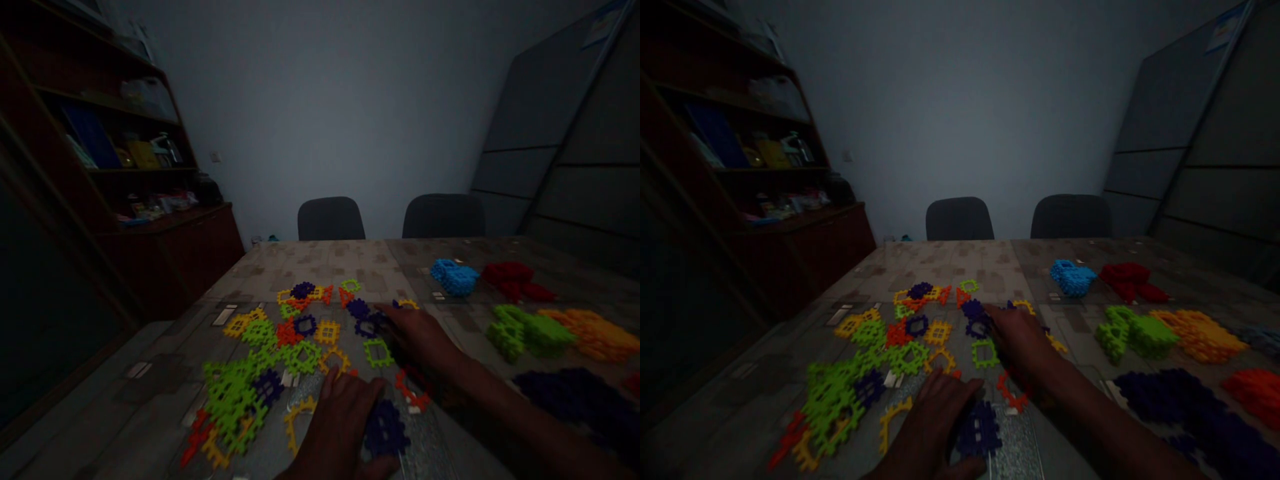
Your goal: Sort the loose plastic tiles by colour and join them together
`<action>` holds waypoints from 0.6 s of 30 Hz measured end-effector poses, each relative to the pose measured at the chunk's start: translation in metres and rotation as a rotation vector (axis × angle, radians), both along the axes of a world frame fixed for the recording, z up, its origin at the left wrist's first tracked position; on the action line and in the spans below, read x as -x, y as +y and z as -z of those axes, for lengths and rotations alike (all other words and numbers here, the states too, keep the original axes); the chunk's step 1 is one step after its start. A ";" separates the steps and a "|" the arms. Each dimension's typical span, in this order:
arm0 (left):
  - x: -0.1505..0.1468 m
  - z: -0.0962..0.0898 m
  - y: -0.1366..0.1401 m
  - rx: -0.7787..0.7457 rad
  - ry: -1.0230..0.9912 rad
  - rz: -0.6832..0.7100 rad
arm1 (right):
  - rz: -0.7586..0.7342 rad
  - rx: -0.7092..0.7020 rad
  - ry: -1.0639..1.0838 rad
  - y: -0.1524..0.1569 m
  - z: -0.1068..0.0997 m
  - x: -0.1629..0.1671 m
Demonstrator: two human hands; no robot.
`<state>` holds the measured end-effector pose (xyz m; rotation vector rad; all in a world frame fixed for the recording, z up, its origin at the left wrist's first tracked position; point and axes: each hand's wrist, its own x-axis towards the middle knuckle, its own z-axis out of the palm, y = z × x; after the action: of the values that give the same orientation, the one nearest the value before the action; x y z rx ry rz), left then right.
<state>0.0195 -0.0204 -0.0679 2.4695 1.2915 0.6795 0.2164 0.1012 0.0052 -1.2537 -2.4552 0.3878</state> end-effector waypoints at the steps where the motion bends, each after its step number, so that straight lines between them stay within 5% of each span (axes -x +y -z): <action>1: 0.000 -0.001 0.000 0.007 0.013 -0.002 | 0.018 -0.004 0.018 -0.005 -0.002 -0.005; 10: 0.005 -0.004 -0.003 0.002 0.011 0.004 | 0.079 0.195 0.124 -0.096 0.027 -0.065; 13: 0.006 -0.003 -0.005 -0.025 0.009 0.001 | 0.107 0.123 0.051 -0.113 0.033 -0.088; 18: 0.006 -0.006 -0.007 -0.065 0.013 -0.001 | -0.182 0.033 0.043 -0.123 0.042 -0.097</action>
<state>0.0137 -0.0279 -0.0615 2.5290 1.2947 0.7173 0.3138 -0.0222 -0.0371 -1.0254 -2.5436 0.4995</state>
